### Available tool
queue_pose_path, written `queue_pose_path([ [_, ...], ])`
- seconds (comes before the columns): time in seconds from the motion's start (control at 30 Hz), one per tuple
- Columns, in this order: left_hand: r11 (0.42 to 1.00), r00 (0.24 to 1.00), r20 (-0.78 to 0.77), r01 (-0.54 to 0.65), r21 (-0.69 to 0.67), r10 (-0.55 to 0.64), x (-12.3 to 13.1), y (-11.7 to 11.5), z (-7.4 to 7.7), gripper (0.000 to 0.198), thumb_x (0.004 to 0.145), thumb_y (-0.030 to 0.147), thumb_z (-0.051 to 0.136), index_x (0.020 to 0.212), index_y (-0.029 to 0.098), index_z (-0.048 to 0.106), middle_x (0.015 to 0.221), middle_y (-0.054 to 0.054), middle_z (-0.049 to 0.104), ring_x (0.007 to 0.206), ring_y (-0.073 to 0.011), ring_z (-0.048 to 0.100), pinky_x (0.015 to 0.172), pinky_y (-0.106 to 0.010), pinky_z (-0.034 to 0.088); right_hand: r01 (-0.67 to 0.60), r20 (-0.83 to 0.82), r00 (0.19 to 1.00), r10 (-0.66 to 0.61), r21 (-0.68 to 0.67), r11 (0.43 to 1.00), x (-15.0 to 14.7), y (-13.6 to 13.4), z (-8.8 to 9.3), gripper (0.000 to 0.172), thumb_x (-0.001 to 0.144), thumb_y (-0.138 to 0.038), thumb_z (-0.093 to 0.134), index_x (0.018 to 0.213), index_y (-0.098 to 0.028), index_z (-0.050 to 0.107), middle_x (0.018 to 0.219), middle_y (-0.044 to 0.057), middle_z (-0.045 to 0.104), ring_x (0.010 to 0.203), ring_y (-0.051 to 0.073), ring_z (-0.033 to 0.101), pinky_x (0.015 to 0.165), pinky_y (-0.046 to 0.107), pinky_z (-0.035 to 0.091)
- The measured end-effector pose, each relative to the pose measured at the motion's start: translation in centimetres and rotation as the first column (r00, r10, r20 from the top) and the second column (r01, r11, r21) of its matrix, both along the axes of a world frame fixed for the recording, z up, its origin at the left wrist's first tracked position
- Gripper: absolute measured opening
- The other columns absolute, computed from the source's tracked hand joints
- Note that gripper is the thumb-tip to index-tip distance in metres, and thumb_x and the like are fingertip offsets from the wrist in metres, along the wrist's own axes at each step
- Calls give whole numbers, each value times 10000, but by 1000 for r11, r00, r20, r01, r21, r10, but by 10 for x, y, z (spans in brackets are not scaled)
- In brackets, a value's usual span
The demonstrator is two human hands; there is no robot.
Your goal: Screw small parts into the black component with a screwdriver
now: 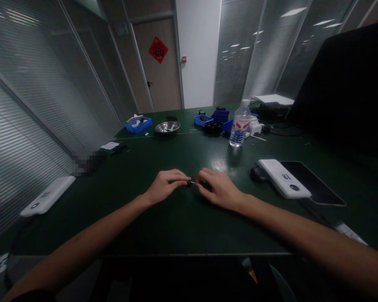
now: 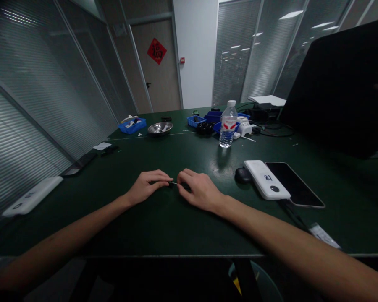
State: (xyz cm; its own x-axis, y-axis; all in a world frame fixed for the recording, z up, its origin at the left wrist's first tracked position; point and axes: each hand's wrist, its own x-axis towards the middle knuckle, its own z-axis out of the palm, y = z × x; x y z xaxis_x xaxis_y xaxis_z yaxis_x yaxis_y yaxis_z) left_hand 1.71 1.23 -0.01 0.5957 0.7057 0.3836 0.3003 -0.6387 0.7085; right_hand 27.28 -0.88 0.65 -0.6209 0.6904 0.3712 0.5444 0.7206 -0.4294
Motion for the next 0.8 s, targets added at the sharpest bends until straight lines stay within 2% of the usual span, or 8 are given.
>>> queue_pose_path([
  [0.2, 993, 991, -124, 62, 99, -50, -3, 1, 3, 253, 966, 239, 624, 1190, 221, 739, 1101, -79, 711, 1022, -196, 662, 919, -356, 533, -2, 99, 995, -4, 56, 998, -1, -3, 2, 111, 965, -247, 536, 1046, -193, 589, 986, 45, 602, 733, 143, 546, 637, 270, 385],
  [0.3, 995, 990, -127, 68, 66, -59, -1, -2, 4, 246, 967, 247, 622, 1180, 222, 743, 1104, -79, 712, 1019, -198, 666, 920, -355, 534, -24, 77, 997, 20, 47, 999, -2, -4, 2, 110, 963, -235, 543, 1052, -194, 592, 995, 46, 606, 734, 141, 551, 649, 270, 396],
  [0.43, 998, 998, -28, 53, -17, -54, 5, -6, 4, 223, 952, 265, 648, 1138, 209, 757, 1105, -76, 722, 1004, -197, 682, 920, -343, 540, -13, -54, 998, 14, 18, 1000, -5, -7, 1, 104, 974, -236, 541, 1051, -200, 600, 994, 49, 614, 775, 152, 569, 701, 281, 431],
  [0.53, 999, 999, 14, 46, -24, -46, 8, -8, 3, 217, 943, 261, 661, 1128, 207, 759, 1106, -75, 725, 1015, -203, 681, 927, -347, 538, -4, -101, 995, 5, 8, 1000, -7, -8, 1, 102, 978, -242, 544, 1049, -202, 604, 988, 47, 613, 785, 154, 574, 710, 282, 440],
  [0.8, 996, 992, -100, 68, -53, -73, 5, -2, -2, 273, 950, 290, 647, 1205, 220, 716, 1174, -76, 703, 1041, -209, 663, 935, -372, 534, 17, 5, 1000, -17, 1, 1000, -2, 1, -2, 109, 954, -252, 581, 1049, -207, 611, 1000, 35, 620, 772, 149, 576, 698, 275, 428],
])
